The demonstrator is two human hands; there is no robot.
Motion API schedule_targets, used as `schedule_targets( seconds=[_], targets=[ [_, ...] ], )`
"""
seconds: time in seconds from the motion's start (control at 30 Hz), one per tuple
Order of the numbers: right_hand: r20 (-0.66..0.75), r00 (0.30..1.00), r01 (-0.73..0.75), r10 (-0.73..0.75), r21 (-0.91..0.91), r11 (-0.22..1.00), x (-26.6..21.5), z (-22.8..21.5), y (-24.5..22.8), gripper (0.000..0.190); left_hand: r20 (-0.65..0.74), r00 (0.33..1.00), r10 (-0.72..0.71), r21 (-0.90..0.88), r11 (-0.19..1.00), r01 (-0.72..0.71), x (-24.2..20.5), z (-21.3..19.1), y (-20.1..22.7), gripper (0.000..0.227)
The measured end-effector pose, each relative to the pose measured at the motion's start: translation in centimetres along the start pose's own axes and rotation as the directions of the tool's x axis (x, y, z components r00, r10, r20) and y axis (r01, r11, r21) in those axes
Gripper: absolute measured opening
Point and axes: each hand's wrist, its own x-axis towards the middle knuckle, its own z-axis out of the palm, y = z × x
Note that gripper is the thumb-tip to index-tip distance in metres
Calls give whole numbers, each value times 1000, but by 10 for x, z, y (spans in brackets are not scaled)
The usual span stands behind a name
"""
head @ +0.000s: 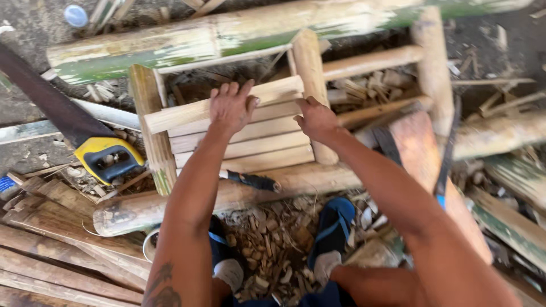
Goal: The person assembles a bamboo frame by placing thin bamboo slats into a larger frame and securing them with nails using a hammer. The person also uses a saw to trim excess bamboo pieces.
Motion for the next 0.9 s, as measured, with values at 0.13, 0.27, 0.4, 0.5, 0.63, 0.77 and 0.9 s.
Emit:
schedule_targets(
  seconds=[0.13,0.27,0.4,0.5,0.63,0.77,0.9],
  targets=[
    [-216,968,-93,125,154,984,33,60,-8,43,-23,1000,2,-54,999,-3,35,27,-21,50],
    [-246,950,-139,194,224,965,40,67,-7,31,17,1000,2,-89,996,-1,46,41,-31,49],
    [-331,932,-74,151,233,970,81,35,19,23,-49,997,66,-89,993,-71,49,46,-37,49],
    [-313,950,-18,17,0,1000,117,32,28,29,-175,981,86,11,996,-86,45,52,-36,47],
    [-313,919,134,-239,-321,937,166,42,31,29,-245,969,15,-75,997,-34,44,56,-35,48],
    [-17,1000,13,-23,-444,896,194,31,27,19,-154,987,-34,-139,990,12,41,58,-35,47],
    [-277,943,85,-186,-339,937,210,-25,15,19,-198,979,-35,-168,986,2,43,59,-36,44]
  ],
)
